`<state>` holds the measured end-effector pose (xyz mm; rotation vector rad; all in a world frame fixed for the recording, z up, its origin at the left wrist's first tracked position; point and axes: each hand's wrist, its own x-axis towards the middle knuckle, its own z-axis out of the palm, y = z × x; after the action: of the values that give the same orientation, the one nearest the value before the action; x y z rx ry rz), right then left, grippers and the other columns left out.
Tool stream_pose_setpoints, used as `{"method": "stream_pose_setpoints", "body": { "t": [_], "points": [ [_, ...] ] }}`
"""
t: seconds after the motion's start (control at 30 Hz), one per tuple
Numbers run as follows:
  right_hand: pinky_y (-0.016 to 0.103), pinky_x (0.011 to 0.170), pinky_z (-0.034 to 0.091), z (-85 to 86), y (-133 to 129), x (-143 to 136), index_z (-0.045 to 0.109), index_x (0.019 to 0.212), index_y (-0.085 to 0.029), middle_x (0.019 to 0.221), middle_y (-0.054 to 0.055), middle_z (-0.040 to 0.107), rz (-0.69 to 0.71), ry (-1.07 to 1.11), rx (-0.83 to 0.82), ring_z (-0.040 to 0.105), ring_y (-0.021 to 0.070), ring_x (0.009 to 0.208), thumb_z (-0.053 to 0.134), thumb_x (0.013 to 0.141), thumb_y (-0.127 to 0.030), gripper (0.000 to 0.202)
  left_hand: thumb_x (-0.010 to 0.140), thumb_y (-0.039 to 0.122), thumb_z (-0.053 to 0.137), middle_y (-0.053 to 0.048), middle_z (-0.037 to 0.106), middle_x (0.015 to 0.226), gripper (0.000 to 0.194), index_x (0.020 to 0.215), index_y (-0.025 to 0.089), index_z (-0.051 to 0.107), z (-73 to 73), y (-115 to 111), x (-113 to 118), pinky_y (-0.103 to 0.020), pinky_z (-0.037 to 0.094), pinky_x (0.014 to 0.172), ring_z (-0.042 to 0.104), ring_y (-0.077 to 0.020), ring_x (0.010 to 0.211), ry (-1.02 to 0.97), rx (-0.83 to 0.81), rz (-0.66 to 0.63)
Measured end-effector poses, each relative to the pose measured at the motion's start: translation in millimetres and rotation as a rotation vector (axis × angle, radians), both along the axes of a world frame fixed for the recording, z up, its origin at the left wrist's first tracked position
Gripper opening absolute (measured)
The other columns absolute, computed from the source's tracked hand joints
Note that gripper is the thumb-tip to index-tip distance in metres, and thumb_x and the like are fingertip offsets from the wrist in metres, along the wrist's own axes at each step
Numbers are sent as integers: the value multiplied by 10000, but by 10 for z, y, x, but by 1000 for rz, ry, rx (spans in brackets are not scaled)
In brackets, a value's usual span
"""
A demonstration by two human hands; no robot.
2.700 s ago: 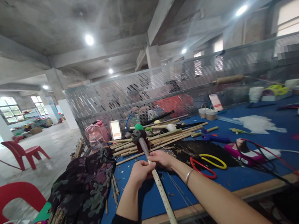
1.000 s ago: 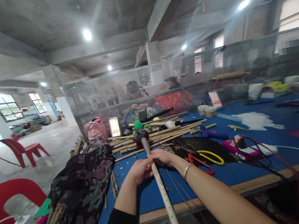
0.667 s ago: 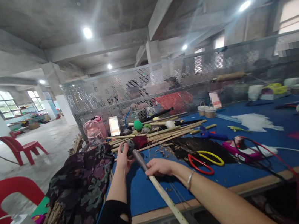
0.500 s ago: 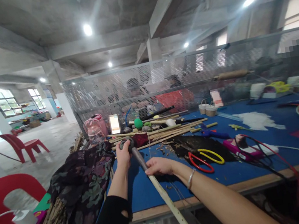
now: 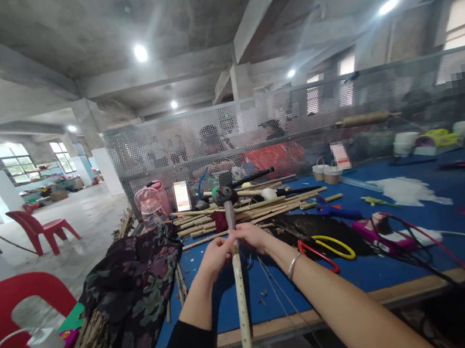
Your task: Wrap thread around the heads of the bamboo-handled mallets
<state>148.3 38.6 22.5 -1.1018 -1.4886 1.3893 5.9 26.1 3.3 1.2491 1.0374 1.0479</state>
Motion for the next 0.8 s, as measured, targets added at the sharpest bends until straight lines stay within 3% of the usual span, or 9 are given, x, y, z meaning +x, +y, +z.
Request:
{"method": "stream_pose_setpoints", "body": {
  "t": [0.1, 0.23, 0.37, 0.5, 0.57, 0.7, 0.8],
  "points": [
    [203, 320, 85, 0, 106, 32, 433, 605, -164, 365, -110, 287, -35, -56, -2, 187, 21, 289, 632, 645, -485, 379, 519, 494, 730, 41, 466, 459, 436, 609, 144, 486, -58, -19, 69, -178, 250, 400, 371, -46, 389, 93, 99, -15],
    [186, 318, 89, -83, 125, 98, 462, 676, -158, 391, -108, 313, 63, 42, -16, 194, 19, 300, 641, 645, -498, 385, 523, 443, 743, 52, 435, 415, 396, 552, 145, 485, -20, -73, 109, -183, 227, 391, 342, -41, 367, 37, 99, 19],
    [170, 329, 75, -120, 70, 222, 490, 806, -153, 404, -121, 302, 206, 249, -43, 142, 15, 323, 658, 632, -500, 423, 640, 432, 681, -3, 517, 500, 339, 631, 119, 552, 72, -169, 92, -199, 332, 437, 449, -74, 418, -219, -55, -220],
    [182, 315, 77, -127, 15, 279, 465, 714, -145, 411, -93, 386, 204, 168, -29, 181, 9, 295, 660, 636, -492, 405, 649, 309, 702, -97, 623, 733, 283, 796, 86, 610, 103, -219, 46, -249, 450, 586, 592, -141, 611, -267, -262, -362],
    [186, 309, 83, -143, 4, 255, 444, 680, -154, 391, -105, 351, 180, 115, -21, 195, 13, 284, 664, 636, -476, 393, 639, 328, 710, -81, 622, 706, 302, 806, 101, 600, 82, -218, 48, -235, 439, 541, 595, -145, 599, -204, -282, -315],
    [190, 309, 94, -196, 5, 171, 449, 678, -154, 398, -116, 305, 157, 42, -7, 200, 18, 295, 653, 644, -469, 376, 561, 357, 756, 35, 494, 458, 333, 695, 122, 562, 8, -176, 86, -168, 288, 388, 428, -60, 376, -4, -42, 8],
    [191, 324, 107, -248, 12, 148, 482, 699, -135, 420, -105, 330, 148, -6, 22, 211, 18, 318, 647, 651, -474, 380, 545, 348, 758, 49, 482, 434, 335, 710, 111, 589, -29, -139, 85, -162, 220, 359, 340, -30, 336, 73, 73, 44]
  ]
}}
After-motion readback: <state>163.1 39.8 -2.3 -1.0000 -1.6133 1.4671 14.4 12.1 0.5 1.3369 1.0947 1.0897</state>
